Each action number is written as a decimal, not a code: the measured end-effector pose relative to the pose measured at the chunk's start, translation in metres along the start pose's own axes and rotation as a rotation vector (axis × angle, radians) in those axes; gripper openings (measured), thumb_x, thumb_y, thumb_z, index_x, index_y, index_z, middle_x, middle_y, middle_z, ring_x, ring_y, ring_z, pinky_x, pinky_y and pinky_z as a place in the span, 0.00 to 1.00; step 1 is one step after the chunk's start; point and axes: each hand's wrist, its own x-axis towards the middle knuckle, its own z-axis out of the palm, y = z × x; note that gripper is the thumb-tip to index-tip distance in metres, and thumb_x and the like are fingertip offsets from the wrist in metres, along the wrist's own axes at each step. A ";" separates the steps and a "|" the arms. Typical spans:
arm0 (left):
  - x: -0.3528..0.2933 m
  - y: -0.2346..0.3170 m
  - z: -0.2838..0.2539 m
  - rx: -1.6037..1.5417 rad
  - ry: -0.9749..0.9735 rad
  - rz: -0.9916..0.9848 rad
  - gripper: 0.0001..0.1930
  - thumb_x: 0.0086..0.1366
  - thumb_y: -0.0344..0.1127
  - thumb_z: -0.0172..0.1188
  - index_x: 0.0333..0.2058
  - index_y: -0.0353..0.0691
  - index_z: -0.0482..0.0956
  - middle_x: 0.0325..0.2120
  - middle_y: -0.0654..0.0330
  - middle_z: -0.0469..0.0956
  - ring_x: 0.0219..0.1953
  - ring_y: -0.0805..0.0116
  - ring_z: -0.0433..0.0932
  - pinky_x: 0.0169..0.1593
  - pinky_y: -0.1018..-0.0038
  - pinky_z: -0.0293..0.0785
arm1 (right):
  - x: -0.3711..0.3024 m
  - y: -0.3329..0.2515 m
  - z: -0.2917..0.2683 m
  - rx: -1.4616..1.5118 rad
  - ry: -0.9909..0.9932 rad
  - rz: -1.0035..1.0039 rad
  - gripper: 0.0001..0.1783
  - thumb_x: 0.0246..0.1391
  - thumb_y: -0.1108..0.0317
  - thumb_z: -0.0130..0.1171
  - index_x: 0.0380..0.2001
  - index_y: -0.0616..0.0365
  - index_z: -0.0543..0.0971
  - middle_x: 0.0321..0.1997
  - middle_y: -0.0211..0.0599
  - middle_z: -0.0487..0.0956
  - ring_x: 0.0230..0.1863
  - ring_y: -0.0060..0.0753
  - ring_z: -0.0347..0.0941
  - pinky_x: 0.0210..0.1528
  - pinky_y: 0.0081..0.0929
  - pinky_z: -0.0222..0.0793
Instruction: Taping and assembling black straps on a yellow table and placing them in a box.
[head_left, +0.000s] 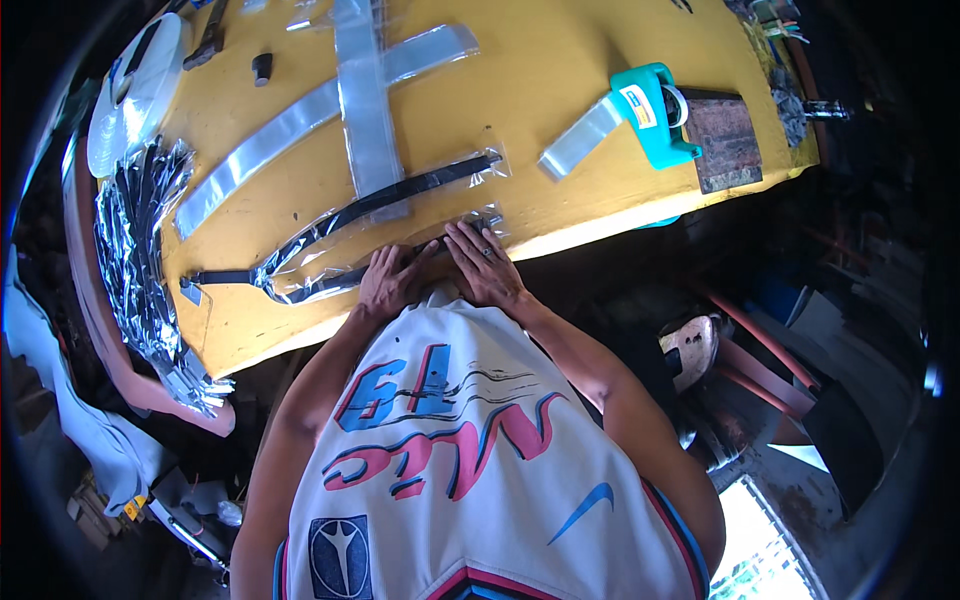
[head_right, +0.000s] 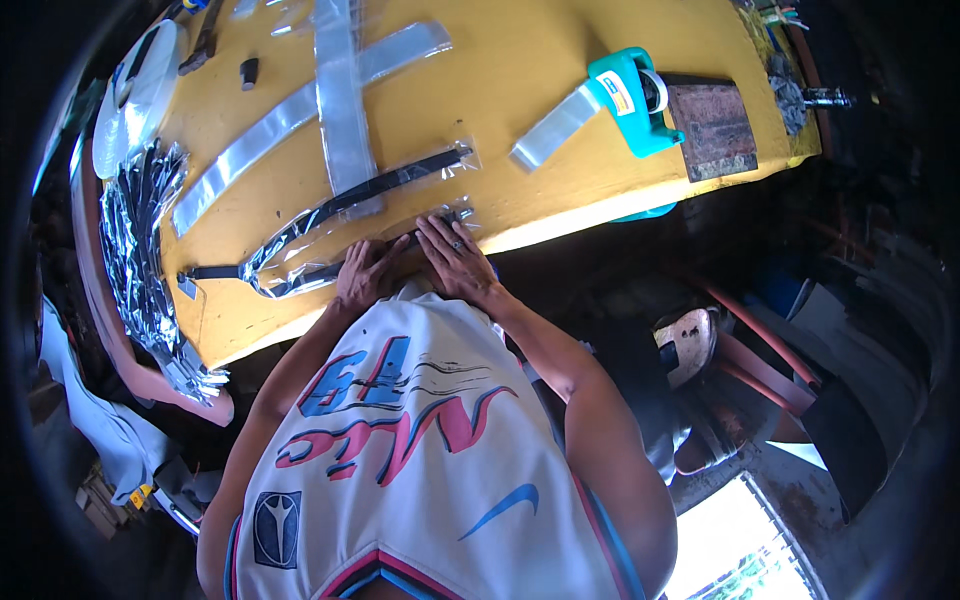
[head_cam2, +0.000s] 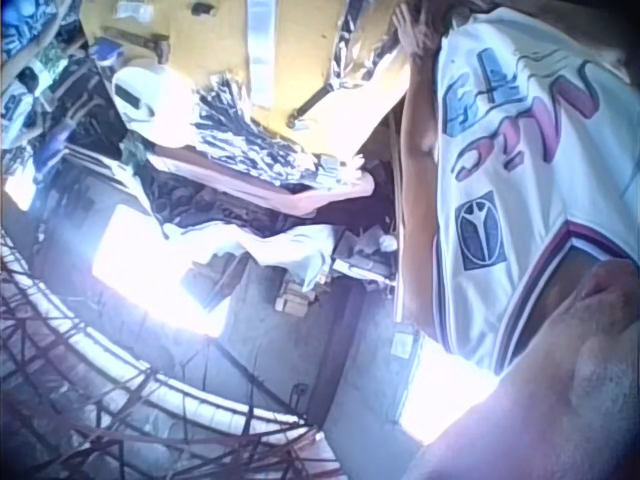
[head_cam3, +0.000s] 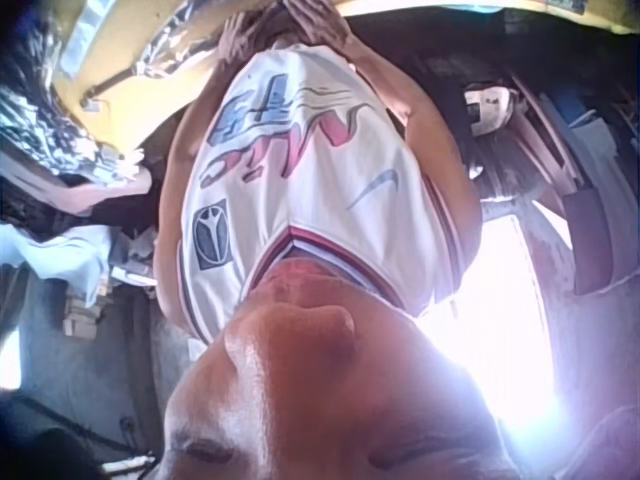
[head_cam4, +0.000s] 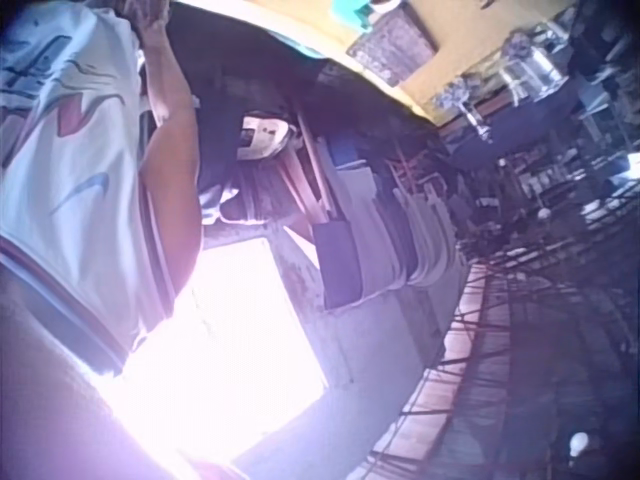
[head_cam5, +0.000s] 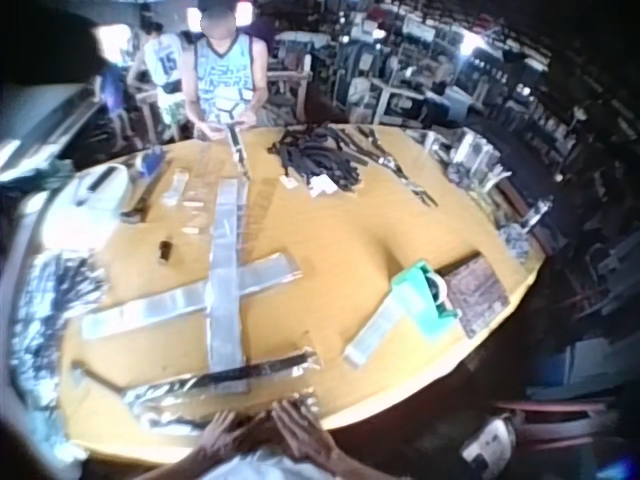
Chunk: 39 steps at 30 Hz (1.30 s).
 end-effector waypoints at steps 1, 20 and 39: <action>-0.001 -0.001 0.001 0.024 -0.016 -0.008 0.39 0.58 0.46 0.66 0.69 0.59 0.65 0.40 0.55 0.69 0.44 0.55 0.71 0.52 0.61 0.69 | 0.001 -0.001 -0.001 -0.001 -0.001 0.003 0.34 0.61 0.54 0.51 0.66 0.62 0.68 0.76 0.41 0.59 0.78 0.40 0.50 0.77 0.46 0.39; 0.013 0.011 -0.006 0.040 0.139 0.032 0.27 0.59 0.35 0.64 0.59 0.50 0.78 0.37 0.55 0.68 0.43 0.53 0.72 0.48 0.59 0.70 | -0.006 0.101 -0.110 0.076 0.524 0.518 0.28 0.60 0.64 0.62 0.60 0.61 0.70 0.61 0.52 0.73 0.63 0.55 0.69 0.64 0.45 0.66; 0.013 0.015 -0.003 0.101 0.221 0.073 0.21 0.56 0.31 0.67 0.51 0.47 0.83 0.36 0.58 0.70 0.38 0.56 0.73 0.42 0.61 0.70 | -0.034 0.393 -0.244 0.909 -0.055 0.775 0.17 0.61 0.63 0.63 0.48 0.64 0.78 0.38 0.38 0.84 0.40 0.27 0.81 0.46 0.24 0.73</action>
